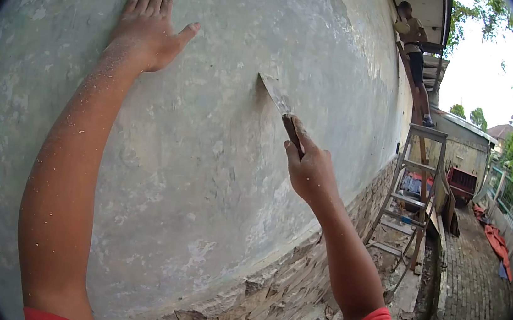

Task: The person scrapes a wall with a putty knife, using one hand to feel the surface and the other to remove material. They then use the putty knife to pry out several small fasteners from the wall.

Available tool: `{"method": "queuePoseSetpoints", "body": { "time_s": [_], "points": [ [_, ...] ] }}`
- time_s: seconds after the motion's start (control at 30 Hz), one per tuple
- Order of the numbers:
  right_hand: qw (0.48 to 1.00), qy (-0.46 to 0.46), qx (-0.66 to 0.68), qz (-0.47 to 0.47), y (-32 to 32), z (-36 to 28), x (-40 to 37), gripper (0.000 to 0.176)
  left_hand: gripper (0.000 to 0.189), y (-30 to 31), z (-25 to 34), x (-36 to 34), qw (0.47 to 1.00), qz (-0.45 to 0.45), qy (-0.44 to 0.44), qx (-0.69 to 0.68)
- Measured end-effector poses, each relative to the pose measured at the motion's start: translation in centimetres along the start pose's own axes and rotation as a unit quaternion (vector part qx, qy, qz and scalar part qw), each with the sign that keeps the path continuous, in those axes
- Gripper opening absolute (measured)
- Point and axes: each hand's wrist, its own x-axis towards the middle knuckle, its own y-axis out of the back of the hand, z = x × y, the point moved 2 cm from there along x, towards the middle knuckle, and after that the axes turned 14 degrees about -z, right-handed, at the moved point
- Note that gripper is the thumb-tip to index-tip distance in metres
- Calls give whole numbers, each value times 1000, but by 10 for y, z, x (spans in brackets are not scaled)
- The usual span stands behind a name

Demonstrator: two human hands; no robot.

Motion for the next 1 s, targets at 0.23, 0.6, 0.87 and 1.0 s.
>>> {"method": "queuePoseSetpoints", "body": {
  "time_s": [0.23,0.6,0.87,1.0],
  "points": [
    [998,-31,37,36,42,90,76,50,83,2,104,-36,997,-54,-51,-4],
    [999,31,-28,-9,78,192,116,47,90,-24,272,-68,994,-13,-98,-43],
    [998,52,-35,-31,91,205,130,46,89,-24,303,-50,997,22,-73,-22],
    [995,83,-23,47,129,190,203,38,89,-17,325,-33,995,61,-70,-43]
  ]
}}
